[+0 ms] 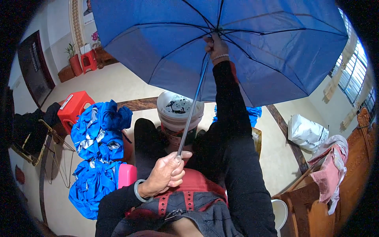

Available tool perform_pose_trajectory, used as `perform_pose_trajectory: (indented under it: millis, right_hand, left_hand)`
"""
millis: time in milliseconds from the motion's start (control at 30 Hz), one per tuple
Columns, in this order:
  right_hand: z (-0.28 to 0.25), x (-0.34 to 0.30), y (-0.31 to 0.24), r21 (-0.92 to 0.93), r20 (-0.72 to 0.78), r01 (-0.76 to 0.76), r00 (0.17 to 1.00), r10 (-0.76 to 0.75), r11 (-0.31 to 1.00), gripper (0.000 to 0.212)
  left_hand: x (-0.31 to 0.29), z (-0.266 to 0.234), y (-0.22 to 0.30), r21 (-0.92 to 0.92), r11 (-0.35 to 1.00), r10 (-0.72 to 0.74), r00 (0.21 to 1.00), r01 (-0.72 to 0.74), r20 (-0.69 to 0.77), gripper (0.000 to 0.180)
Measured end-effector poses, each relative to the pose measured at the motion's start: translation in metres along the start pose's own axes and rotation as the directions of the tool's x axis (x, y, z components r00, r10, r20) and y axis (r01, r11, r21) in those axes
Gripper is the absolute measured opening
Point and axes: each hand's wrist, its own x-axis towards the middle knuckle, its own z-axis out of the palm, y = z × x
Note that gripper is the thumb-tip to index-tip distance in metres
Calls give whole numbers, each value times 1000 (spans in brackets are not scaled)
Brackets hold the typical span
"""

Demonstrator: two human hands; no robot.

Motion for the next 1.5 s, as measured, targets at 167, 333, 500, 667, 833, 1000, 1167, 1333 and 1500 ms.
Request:
perform_pose_trajectory:
  millis: [167,333,500,667,833,1000,1167,1333,1500]
  right_hand:
    - [-1,-1,4,75,21,6,1000,-7,997,26]
    - [6,-19,-6,-22,-104,19,994,-21,1000,24]
    - [15,-63,13,-346,22,310,946,-322,886,26]
    - [-17,-89,33,-719,587,688,527,-614,-97,26]
    - [0,-106,32,-601,275,454,890,-363,658,27]
    - [12,-81,-14,-482,266,471,882,-389,739,30]
    - [12,-40,-42,-599,306,530,844,-440,601,39]
    - [9,2,15,-596,183,436,891,-415,675,28]
    - [36,7,20,-550,125,404,905,-407,731,22]
  left_hand:
    - [-11,0,14,-56,996,-62,998,63,15,33]
    - [-9,-5,23,-66,995,-79,996,81,40,34]
    - [-7,-13,33,-44,998,-31,997,34,69,38]
    - [10,-11,33,-124,992,5,990,13,142,36]
    - [19,-17,26,-140,986,131,924,-85,360,49]
    - [28,-71,20,34,973,230,971,-228,-61,62]
    - [59,-163,-38,-170,981,-148,919,90,-365,47]
    - [30,-153,-21,260,966,104,939,-16,-327,44]
    - [49,-184,-26,326,945,133,939,-24,-317,45]
